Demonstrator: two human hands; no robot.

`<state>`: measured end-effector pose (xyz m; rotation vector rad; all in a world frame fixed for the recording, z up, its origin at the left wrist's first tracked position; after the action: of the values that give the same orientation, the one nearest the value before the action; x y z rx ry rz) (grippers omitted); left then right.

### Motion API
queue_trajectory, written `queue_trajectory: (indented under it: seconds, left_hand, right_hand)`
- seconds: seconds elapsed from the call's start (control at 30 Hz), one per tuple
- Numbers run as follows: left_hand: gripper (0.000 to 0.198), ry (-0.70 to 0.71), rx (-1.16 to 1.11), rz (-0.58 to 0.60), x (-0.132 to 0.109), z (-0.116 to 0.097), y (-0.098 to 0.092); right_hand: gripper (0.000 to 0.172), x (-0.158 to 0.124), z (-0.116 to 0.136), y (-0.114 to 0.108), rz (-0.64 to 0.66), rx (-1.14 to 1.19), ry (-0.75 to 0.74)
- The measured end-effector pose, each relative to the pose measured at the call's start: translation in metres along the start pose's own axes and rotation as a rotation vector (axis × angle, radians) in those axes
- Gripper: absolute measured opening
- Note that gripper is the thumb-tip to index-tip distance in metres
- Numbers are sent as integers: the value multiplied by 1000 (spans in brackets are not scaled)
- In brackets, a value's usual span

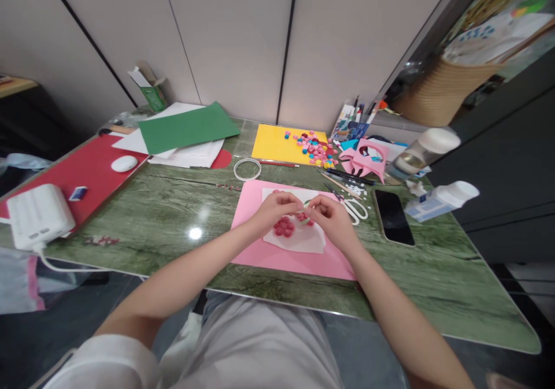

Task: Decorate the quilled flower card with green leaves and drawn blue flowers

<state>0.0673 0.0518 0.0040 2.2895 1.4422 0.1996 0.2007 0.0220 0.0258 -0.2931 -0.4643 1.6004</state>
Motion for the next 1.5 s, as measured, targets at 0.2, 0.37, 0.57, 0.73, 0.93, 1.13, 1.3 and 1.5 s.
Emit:
queue_trajectory:
  seconds: [0.2,0.37,0.57,0.73,0.93,1.13,1.3,1.5]
  left_hand:
    - [12,1,-41,-8,1,1,-1]
    - [14,0,-40,30,1,3,0]
    - [16,9,-3,35,0,1,0]
    - [14,50,79,20,0,-3,1]
    - [10,113,218,22,1,-6,1]
    - [9,184,376,6,-1,-6,-1]
    - [8,186,418,-4,-1,-7,-1]
    - [8,182,416,7,-1,-7,-1]
  right_hand:
    - [7,-14,19,-15,-287,-357,-260]
    - [11,-19,23,-9,-356,-666,-475]
    - [13,-15,18,-6,-336,-696,-467]
    - [16,-16,19,-5,-327,-731,-498]
    - [17,-16,20,-3,-329,-793,-561]
    - [18,-15,20,-2,-311,-856,-594]
    - [16,-14,17,-1,-289,-896,-652]
    - [17,-13,15,-1,-285,-900,-665]
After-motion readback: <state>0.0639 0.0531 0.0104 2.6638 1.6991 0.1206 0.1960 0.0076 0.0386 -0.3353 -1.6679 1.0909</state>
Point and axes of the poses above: each hand's wrist, its own x-axis towards the middle knuckle, its own y-axis out of the palm, z = x × y, the point moved 5 cm from there along x, towards the middle knuckle, and after that the axes turned 8 degrees about -x, right-handed, at the moved point
